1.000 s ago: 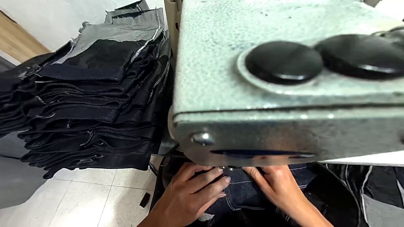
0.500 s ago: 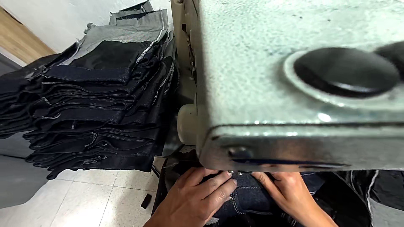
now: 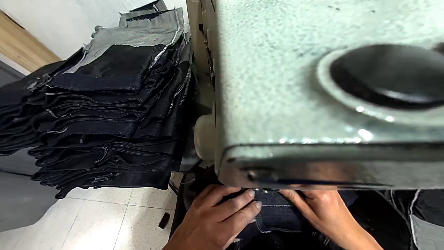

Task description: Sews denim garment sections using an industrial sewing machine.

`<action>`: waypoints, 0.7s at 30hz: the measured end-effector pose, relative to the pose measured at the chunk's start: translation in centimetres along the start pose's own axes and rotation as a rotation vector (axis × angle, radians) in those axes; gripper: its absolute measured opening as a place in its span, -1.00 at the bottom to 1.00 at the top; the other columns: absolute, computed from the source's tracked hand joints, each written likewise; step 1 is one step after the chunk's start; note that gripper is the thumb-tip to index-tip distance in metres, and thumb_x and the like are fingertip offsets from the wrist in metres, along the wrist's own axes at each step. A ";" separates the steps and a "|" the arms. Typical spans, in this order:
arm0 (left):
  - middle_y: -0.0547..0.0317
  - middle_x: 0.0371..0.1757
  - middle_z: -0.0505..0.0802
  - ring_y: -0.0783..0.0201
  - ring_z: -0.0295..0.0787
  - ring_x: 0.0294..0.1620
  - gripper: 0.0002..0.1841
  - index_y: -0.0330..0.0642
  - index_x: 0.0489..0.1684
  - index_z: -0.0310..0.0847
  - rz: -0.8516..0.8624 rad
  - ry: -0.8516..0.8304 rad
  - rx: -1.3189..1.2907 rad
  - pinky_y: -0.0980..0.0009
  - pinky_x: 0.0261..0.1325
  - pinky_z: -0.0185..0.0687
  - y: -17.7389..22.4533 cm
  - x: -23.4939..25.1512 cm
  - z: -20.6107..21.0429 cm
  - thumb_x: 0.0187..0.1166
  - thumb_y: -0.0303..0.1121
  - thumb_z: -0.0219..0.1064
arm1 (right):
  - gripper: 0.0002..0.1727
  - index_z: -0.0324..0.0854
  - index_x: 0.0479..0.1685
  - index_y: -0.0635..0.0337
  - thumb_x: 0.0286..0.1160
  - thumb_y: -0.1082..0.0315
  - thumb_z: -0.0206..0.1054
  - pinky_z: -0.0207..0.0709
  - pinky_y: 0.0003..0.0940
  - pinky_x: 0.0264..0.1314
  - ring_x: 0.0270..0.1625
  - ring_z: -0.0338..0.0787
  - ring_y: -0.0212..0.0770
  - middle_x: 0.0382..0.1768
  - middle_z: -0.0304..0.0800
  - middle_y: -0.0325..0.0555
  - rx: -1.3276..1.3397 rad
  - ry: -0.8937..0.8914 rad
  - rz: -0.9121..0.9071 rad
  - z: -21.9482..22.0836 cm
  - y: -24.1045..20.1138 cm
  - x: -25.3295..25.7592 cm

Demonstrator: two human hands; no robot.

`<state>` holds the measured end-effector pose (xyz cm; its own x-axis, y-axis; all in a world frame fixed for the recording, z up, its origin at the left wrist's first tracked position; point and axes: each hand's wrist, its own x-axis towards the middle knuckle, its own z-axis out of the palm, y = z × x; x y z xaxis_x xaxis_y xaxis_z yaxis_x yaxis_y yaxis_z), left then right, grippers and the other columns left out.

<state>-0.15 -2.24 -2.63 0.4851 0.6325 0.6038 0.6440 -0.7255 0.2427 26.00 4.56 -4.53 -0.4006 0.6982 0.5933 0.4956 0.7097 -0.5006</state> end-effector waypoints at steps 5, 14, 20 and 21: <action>0.19 -0.07 0.93 0.42 0.82 0.15 -0.75 -0.13 -0.13 0.83 -0.293 0.211 -0.059 0.58 0.31 0.65 -0.2 0.5 -0.5 0.73 -0.21 0.28 | -0.54 0.72 -0.31 -0.02 0.78 -0.11 0.10 0.42 -0.43 0.11 -0.23 0.71 -0.46 -0.44 0.77 -0.31 0.010 0.000 -0.013 -0.3 0.1 0.3; -0.12 0.11 0.86 0.19 0.80 0.23 -0.46 -0.38 0.26 0.66 -0.768 -0.219 -0.273 0.25 0.38 0.61 0.1 2.1 -0.5 0.81 -0.04 -0.02 | -0.45 0.72 -0.43 0.01 0.78 -0.14 0.03 0.52 -0.34 0.03 -0.25 0.74 -0.39 -0.48 0.75 -0.30 -0.073 -0.043 0.043 0.1 -0.1 0.0; -0.12 0.08 0.85 0.15 0.81 0.22 -0.36 -0.41 0.43 0.51 -0.838 -0.340 -0.279 0.16 0.34 0.65 -0.1 2.9 -0.4 0.81 0.06 -0.06 | -0.45 0.72 -0.44 -0.02 0.77 -0.15 0.04 0.52 -0.35 0.01 -0.26 0.73 -0.42 -0.48 0.73 -0.35 -0.058 -0.044 0.071 0.4 0.1 -0.2; -0.11 -0.02 0.87 0.12 0.84 0.13 -0.35 -0.44 0.41 0.51 -0.840 -0.329 -0.266 0.12 0.26 0.68 -0.1 2.9 -0.2 0.79 0.06 -0.04 | -0.45 0.72 -0.44 -0.02 0.77 -0.15 0.04 0.51 -0.35 0.00 -0.26 0.73 -0.43 -0.48 0.73 -0.35 -0.047 -0.045 0.077 0.5 0.2 -0.3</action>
<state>1.09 -0.42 -0.69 0.0916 0.9924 -0.0827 0.7224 -0.0091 0.6914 25.85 4.51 -5.08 -0.3935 0.7546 0.5252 0.5615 0.6496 -0.5126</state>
